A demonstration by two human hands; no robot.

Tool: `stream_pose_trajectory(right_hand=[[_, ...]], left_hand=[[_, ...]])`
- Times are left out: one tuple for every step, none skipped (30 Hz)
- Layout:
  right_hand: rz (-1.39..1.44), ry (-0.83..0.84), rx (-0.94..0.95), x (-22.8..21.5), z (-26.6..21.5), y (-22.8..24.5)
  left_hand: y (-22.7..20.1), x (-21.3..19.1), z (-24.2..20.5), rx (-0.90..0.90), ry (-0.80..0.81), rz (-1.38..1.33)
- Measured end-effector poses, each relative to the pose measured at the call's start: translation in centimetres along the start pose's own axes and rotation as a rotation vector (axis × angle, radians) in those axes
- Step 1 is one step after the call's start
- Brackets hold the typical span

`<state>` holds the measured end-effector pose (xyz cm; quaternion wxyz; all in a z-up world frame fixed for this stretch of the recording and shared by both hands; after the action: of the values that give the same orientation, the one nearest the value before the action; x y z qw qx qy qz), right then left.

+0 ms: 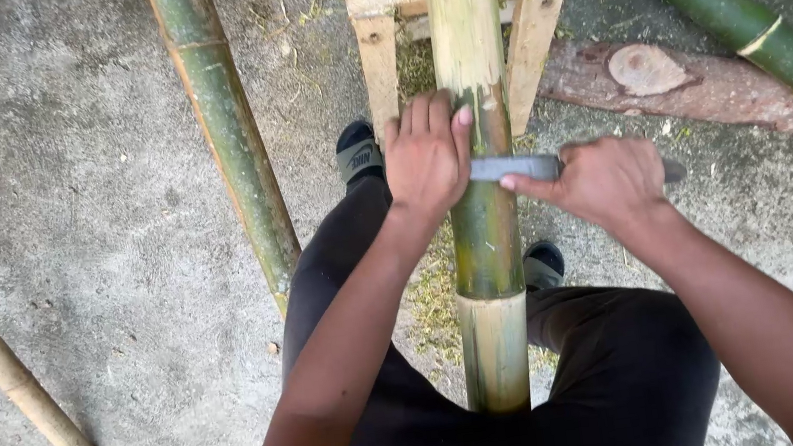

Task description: Scrape the outer surface of a bamboo pole using a knife.

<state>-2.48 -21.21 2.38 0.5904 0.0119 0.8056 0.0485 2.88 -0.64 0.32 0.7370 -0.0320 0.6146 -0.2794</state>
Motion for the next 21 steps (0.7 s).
stream_pose_trajectory(right_hand=[[-0.002, -0.001, -0.002, 0.0, 0.0, -0.1], [-0.033, -0.034, -0.023, 0.1, 0.1, -0.2], [-0.062, -0.06, -0.039, 0.4, -0.2, -0.3], [-0.062, -0.053, -0.038, 1.1, 0.6, -0.8], [-0.088, -0.031, -0.035, 1.9, 1.3, -1.2], [-0.115, -0.009, -0.032, 2.6, 1.9, -1.7], [-0.113, -0.007, -0.032, 2.1, 2.0, -1.4], [-0.07, -0.026, -0.037, 1.4, 2.0, -1.0], [-0.029, -0.049, -0.044, 0.5, 2.2, -0.8], [-0.028, -0.052, -0.045, 1.6, 1.5, -1.0], [-0.048, -0.02, -0.025, 2.5, 1.6, -1.5], [-0.066, 0.012, -0.005, 3.4, 1.8, -2.0], [-0.064, 0.02, -0.003, 2.6, 1.7, -1.6], [0.002, -0.063, -0.025, 1.8, 1.7, -1.2], [0.068, -0.141, -0.046, 1.1, 1.4, -0.7], [0.071, -0.129, -0.043, 1.9, 1.8, -1.0], [-0.011, -0.05, -0.014, 2.5, 2.7, -1.4], [-0.094, 0.029, 0.015, 3.0, 3.5, -1.7], [-0.092, 0.029, 0.011, 2.8, 3.7, -1.5], [-0.07, 0.009, 0.015, 2.5, 3.7, -1.3], [-0.053, -0.018, 0.02, 2.0, 3.9, -1.2]], left_hand=[[0.0, 0.2, 0.0, -0.002, -0.002, 0.0], [0.1, 0.3, 0.1, -0.006, -0.043, -0.014], [0.1, 0.6, -0.3, -0.01, -0.076, -0.03], [0.2, 0.8, 0.3, -0.012, -0.071, -0.033], [0.4, 0.9, 0.9, -0.029, -0.046, -0.019], [0.5, 0.9, 1.5, -0.045, -0.022, -0.006], [0.6, 1.1, 1.6, -0.046, -0.019, -0.005], [0.8, 1.1, 1.7, -0.047, -0.012, -0.003], [0.8, 1.1, 2.1, -0.046, -0.009, 0.001], [0.8, 1.0, 1.3, -0.046, -0.011, 0.002], [0.9, 1.0, 1.4, -0.019, -0.038, 0.002], [1.1, 1.2, 1.4, 0.008, -0.064, 0.001], [1.0, 1.1, 1.3, 0.006, -0.056, 0.0], [1.0, 1.1, 1.2, 0.012, -0.061, -0.01], [0.9, 1.2, 0.8, 0.017, -0.062, -0.02], [0.7, 1.1, 1.2, 0.013, -0.05, -0.023], [0.6, 0.8, 2.2, -0.015, -0.035, -0.031], [0.5, 0.4, 3.3, -0.042, -0.021, -0.04], [0.7, 0.4, 3.3, -0.043, -0.021, -0.036], [0.8, 0.3, 3.2, -0.046, -0.01, -0.034], [0.8, 0.3, 3.5, -0.046, -0.007, -0.035]])
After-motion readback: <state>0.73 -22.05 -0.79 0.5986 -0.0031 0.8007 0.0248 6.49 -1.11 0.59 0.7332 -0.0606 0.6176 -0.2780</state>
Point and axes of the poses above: each hand's wrist, its own z-axis towards the middle knuckle, its own x-axis out of the palm, y = z × x, the point moved 2 cm from there along z, towards the middle knuckle, and after that the axes turned 2 degrees about -y, right-handed, at the moved point
